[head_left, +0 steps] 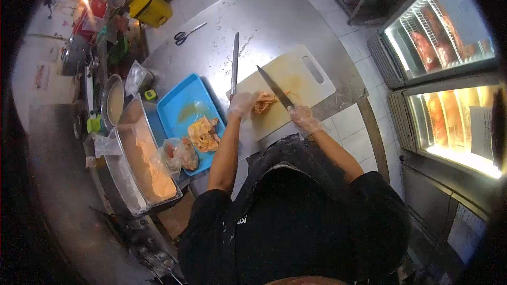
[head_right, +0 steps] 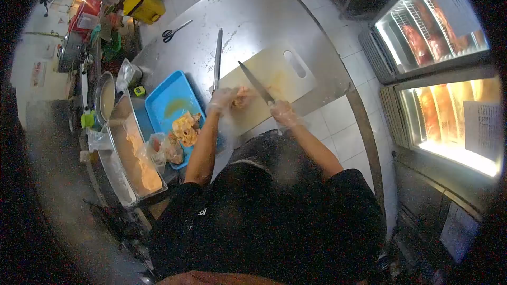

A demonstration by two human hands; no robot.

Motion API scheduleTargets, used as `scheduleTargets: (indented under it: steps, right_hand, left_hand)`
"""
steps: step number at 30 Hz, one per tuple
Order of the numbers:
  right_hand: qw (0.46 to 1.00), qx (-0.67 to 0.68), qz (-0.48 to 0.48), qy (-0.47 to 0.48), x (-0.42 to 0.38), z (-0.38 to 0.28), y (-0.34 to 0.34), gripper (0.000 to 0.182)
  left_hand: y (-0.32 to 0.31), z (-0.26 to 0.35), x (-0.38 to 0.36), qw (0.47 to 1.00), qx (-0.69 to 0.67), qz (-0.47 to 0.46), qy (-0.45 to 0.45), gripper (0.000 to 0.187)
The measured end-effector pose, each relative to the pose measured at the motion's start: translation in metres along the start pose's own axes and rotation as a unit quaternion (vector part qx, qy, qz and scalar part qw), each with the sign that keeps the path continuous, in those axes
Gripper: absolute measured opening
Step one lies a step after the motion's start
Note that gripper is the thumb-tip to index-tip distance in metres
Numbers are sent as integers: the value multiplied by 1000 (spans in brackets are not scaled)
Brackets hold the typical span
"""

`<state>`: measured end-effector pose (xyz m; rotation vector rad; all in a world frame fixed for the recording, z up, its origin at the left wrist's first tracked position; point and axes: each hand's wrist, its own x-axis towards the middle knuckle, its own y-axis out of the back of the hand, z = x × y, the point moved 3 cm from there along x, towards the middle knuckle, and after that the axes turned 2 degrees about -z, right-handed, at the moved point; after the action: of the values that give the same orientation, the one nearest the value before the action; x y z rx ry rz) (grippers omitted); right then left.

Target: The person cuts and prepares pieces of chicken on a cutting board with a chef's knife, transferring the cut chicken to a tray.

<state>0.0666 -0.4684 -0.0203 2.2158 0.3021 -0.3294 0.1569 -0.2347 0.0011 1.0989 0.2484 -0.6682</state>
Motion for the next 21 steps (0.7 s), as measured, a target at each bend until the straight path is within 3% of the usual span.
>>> scheduleTargets:
  steps: [3,6,8,10,13,15,17,21]
  right_hand:
    - [999,-23,15,45,1,10,-9,28]
    - [986,-42,95,128,-3,22,-16,30]
    - [986,-55,80,135,-9,21,-19,31]
    - [992,-80,-17,99,-10,2,5,32]
    - [995,8,87,41,2,26,-20,44]
    - [992,4,114,60,-2,23,-16,43]
    - [989,-2,126,83,-7,17,-13,41]
    - [986,-4,118,119,-7,15,-10,42]
  left_hand:
    - [-14,9,19,995,84,-54,-22,31]
    - [9,47,11,997,32,-64,19,27]
    - [12,54,6,993,81,-59,64,23]
    - [18,67,-5,989,142,-17,45,23]
    - [-16,34,21,977,213,20,-19,29]
    - [-12,31,21,988,140,48,35,36]
    - [-7,31,6,976,-55,84,192,45]
    - [-7,36,2,981,-17,121,150,54]
